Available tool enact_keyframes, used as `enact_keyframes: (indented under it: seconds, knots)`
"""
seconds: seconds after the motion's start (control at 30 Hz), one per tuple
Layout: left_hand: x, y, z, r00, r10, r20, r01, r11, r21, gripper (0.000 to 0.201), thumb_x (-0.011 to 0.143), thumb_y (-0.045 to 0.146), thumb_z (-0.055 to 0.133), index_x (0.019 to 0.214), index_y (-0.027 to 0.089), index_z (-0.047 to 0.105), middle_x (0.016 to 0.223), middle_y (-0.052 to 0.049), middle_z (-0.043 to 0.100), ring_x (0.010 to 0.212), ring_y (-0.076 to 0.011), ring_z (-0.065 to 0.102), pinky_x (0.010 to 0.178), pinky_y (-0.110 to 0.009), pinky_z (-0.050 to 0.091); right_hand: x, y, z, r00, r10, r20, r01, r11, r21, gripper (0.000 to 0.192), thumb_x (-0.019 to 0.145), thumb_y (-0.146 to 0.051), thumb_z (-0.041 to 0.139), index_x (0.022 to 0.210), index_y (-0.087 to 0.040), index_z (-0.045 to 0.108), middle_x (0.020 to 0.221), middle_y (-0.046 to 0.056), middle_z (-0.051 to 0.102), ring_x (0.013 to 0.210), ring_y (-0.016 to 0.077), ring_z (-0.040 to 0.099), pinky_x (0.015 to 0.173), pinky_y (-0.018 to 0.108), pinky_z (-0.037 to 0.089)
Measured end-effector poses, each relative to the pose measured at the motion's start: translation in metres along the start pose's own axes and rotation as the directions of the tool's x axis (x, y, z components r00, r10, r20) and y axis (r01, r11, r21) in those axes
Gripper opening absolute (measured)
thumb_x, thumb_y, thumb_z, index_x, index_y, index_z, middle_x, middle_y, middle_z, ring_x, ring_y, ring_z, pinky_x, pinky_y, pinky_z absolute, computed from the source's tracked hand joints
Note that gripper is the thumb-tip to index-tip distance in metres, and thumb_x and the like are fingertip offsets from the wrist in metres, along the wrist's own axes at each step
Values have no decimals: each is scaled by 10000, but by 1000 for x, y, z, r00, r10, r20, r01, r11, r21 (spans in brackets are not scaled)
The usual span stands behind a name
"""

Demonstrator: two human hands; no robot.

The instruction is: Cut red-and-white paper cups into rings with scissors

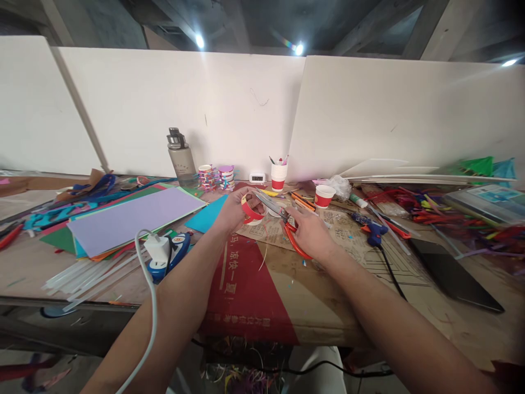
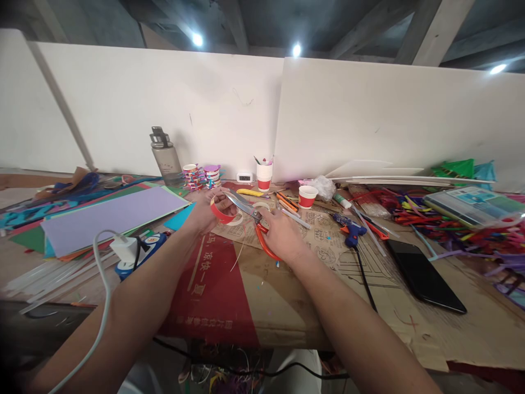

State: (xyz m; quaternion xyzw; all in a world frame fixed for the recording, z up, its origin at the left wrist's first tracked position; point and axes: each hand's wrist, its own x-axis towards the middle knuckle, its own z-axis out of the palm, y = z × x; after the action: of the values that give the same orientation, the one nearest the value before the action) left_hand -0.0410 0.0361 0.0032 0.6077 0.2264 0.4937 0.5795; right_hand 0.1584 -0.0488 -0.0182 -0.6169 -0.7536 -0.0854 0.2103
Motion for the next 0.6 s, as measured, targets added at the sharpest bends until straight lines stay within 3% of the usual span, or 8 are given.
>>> enact_keyframes:
  seconds: [0.2, 0.47, 0.6]
  knots:
    - [-1, 4, 2, 999, -32, 12, 32, 999, -8, 443, 597, 418, 914, 769, 161, 598, 618, 18, 596, 559, -108, 586, 560, -235, 456, -1, 0, 1, 1000, -13, -1, 13, 1000, -25, 405, 947, -258, 503, 1336, -208, 606, 1063, 119, 705, 940, 264, 645, 800, 328, 472]
    - [1, 4, -1, 998, -38, 42, 37, 999, 15, 449, 624, 486, 897, 711, 143, 621, 616, -1, 604, 545, -103, 569, 516, -227, 440, -2, -2, -2, 999, 20, 37, -18, 998, -56, 396, 972, -264, 455, 1330, -210, 615, 1019, 111, 726, 917, 274, 663, 764, 329, 465]
    - [1, 6, -1, 996, 70, -48, -72, 997, -38, 431, 636, 472, 896, 719, 152, 619, 619, 7, 608, 554, -101, 568, 518, -220, 439, -1, -3, -2, 998, 36, 46, -34, 999, -40, 377, 980, -275, 442, 1301, -216, 631, 990, 107, 728, 913, 271, 666, 761, 324, 459]
